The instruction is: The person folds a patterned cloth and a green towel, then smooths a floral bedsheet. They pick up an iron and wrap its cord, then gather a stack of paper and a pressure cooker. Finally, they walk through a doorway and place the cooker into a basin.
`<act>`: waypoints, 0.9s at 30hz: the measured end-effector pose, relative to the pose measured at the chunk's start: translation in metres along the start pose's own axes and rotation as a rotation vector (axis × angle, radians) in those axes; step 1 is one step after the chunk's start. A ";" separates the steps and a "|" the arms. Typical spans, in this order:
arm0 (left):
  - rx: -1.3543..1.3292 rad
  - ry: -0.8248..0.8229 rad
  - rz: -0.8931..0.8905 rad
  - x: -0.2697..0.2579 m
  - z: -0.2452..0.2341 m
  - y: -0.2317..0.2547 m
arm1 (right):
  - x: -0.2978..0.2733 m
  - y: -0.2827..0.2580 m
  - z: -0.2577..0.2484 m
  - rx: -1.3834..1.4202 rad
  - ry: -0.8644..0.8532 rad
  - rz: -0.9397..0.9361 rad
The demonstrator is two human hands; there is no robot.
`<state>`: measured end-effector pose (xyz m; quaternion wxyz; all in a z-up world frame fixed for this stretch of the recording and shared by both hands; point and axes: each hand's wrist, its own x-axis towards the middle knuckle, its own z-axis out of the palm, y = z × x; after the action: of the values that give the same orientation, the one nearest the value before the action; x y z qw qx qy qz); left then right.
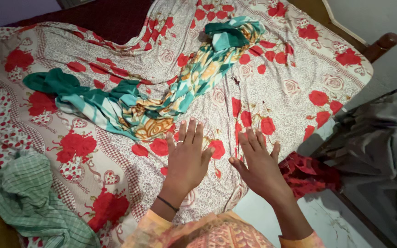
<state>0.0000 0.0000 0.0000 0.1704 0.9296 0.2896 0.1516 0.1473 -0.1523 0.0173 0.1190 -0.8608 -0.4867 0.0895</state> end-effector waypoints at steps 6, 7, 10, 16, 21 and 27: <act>-0.001 -0.095 -0.070 0.012 -0.004 -0.025 | 0.032 -0.005 0.027 -0.036 -0.049 0.013; 0.005 -0.095 -0.075 0.014 -0.003 -0.033 | 0.039 -0.007 0.033 -0.023 -0.079 0.024; 0.015 -0.111 -0.101 0.026 0.005 -0.063 | 0.065 -0.013 0.053 0.010 -0.133 0.036; 0.008 -0.150 -0.170 0.070 0.078 -0.158 | 0.132 -0.015 0.111 0.019 -0.125 -0.017; 0.026 -0.226 -0.246 0.147 0.166 -0.248 | 0.196 -0.012 0.167 0.027 -0.097 -0.005; 0.003 -0.289 -0.303 0.189 0.223 -0.310 | 0.229 -0.015 0.218 0.019 -0.152 -0.006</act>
<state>0.0827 0.3006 -0.2908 0.2296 0.8878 0.3988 -0.0113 0.1935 0.0777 -0.1956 0.0905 -0.8488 -0.4962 0.1588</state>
